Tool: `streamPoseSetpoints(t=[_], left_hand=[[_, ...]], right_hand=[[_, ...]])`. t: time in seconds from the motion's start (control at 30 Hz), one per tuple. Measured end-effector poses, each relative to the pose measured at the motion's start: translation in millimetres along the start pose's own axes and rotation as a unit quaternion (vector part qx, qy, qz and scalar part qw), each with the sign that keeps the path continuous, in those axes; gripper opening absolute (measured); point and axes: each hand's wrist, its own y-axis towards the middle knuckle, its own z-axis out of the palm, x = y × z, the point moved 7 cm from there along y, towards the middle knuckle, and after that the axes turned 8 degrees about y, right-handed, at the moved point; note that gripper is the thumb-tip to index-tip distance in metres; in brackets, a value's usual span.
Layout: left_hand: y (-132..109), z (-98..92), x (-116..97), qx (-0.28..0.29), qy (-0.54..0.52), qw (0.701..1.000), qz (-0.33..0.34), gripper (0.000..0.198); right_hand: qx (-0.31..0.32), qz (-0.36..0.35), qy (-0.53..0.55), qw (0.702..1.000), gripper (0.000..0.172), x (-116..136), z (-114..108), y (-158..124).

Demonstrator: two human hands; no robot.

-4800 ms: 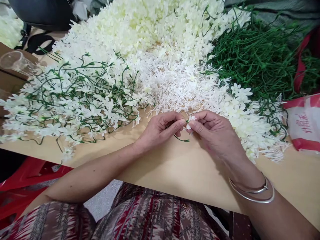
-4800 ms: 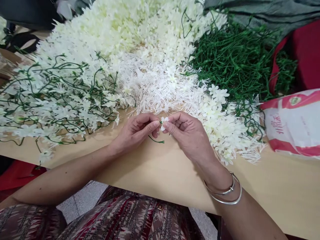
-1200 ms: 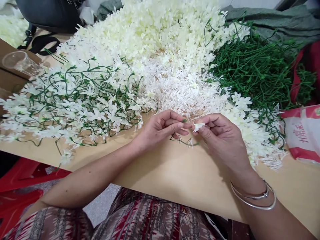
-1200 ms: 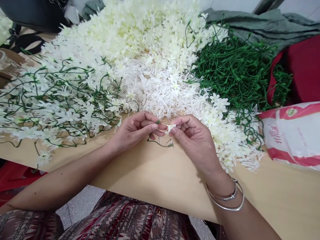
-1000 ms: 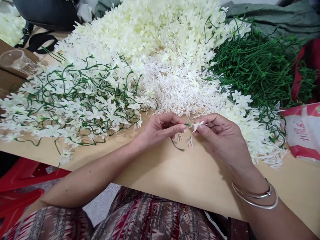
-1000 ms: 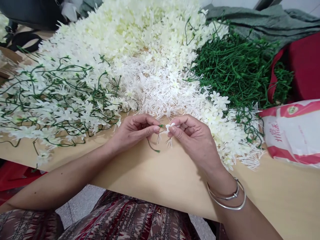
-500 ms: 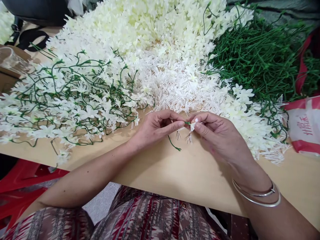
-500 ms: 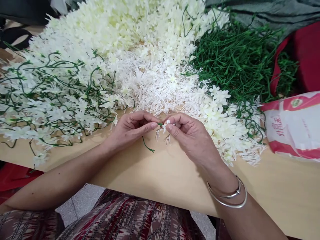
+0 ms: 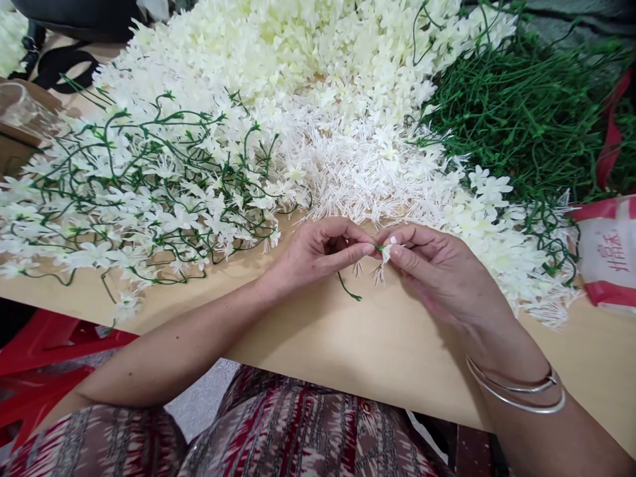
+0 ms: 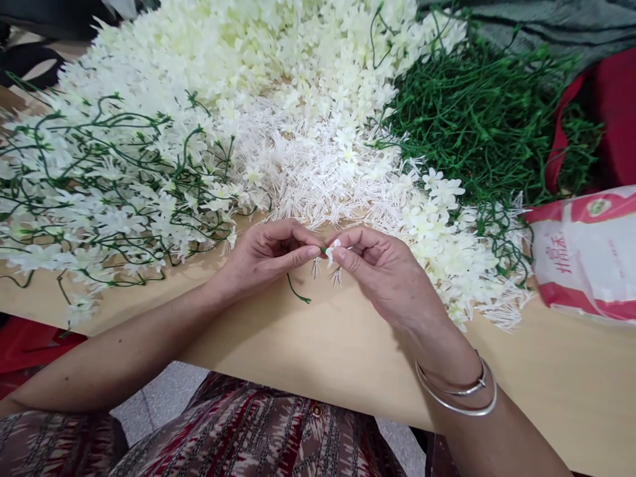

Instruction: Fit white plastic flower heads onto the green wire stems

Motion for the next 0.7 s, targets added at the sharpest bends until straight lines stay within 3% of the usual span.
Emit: streamPoseSetpoints(t=[0.23, 0.7], left_hand=[[0.0, 4.2, -4.4, 0.028, -0.035, 0.999, -0.002, 0.027], [-2.1, 11.6, -4.3, 0.032, -0.099, 0.994, -0.040, 0.046]], right_hand=[[-0.019, 0.020, -0.012, 1.000, 0.036, 1.3, -0.2, -1.3], [-0.037, 0.031, -0.016, 0.999, 0.043, -4.2, 3.3, -2.8]])
